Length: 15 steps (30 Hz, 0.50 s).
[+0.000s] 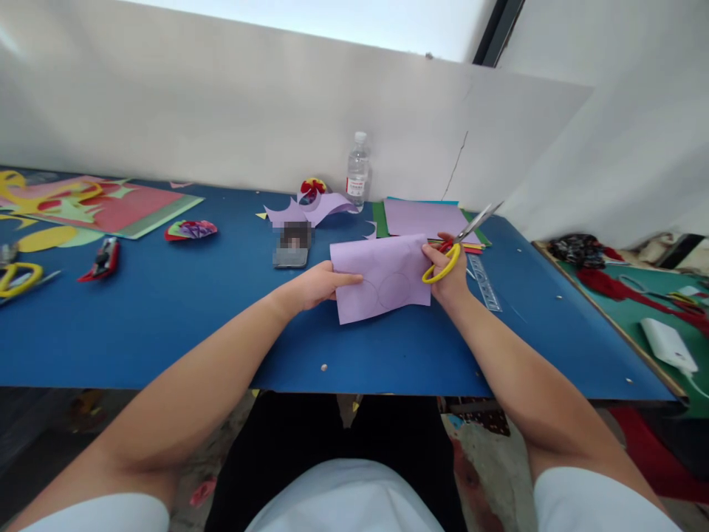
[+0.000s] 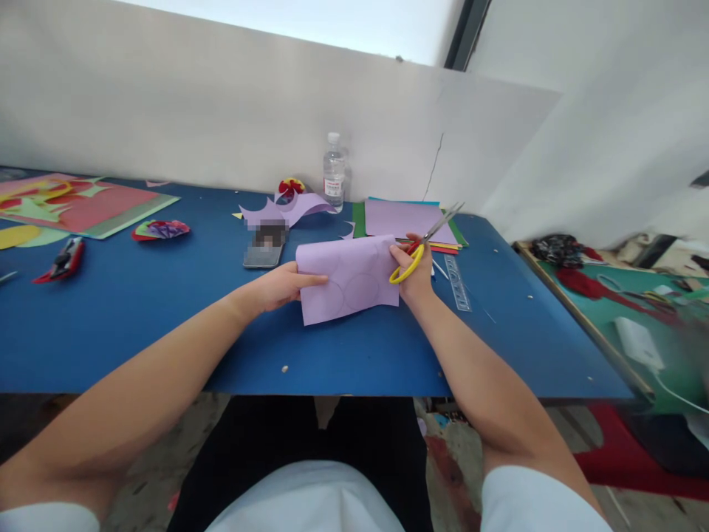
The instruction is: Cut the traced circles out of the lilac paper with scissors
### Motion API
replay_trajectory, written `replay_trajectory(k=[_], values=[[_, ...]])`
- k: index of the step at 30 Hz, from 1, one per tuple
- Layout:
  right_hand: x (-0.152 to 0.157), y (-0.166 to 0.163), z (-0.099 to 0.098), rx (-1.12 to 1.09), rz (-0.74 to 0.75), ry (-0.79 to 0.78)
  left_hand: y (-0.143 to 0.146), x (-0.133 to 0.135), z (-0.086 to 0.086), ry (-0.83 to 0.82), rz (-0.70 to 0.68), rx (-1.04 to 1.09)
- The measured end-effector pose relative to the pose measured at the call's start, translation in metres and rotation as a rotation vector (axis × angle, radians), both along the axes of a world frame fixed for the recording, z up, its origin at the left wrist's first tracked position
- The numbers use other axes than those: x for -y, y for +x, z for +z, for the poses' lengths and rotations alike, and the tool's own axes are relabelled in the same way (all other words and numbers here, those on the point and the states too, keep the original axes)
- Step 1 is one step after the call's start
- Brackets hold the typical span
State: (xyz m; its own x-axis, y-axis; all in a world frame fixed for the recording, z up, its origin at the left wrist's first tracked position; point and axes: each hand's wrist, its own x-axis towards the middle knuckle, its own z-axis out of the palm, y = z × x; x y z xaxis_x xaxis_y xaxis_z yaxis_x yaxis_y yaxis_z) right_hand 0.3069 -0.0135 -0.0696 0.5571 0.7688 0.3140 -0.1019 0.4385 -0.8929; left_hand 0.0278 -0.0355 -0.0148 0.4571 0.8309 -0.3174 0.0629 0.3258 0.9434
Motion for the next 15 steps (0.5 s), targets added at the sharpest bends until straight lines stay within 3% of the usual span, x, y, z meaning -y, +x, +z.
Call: replay_trajectory(k=[5,10,15], values=[[-0.003,0.003,-0.002,-0.044,-0.043,-0.018,0.004,0.004,-0.007,-0.041,-0.036,0.088],[-0.002,-0.002,-0.005,-0.063,-0.034,-0.023,0.003,0.003,-0.014,0.007,-0.121,-0.047],[0.0,-0.001,-0.003,-0.04,-0.044,-0.013,0.001,0.004,-0.008,0.098,-0.179,-0.191]])
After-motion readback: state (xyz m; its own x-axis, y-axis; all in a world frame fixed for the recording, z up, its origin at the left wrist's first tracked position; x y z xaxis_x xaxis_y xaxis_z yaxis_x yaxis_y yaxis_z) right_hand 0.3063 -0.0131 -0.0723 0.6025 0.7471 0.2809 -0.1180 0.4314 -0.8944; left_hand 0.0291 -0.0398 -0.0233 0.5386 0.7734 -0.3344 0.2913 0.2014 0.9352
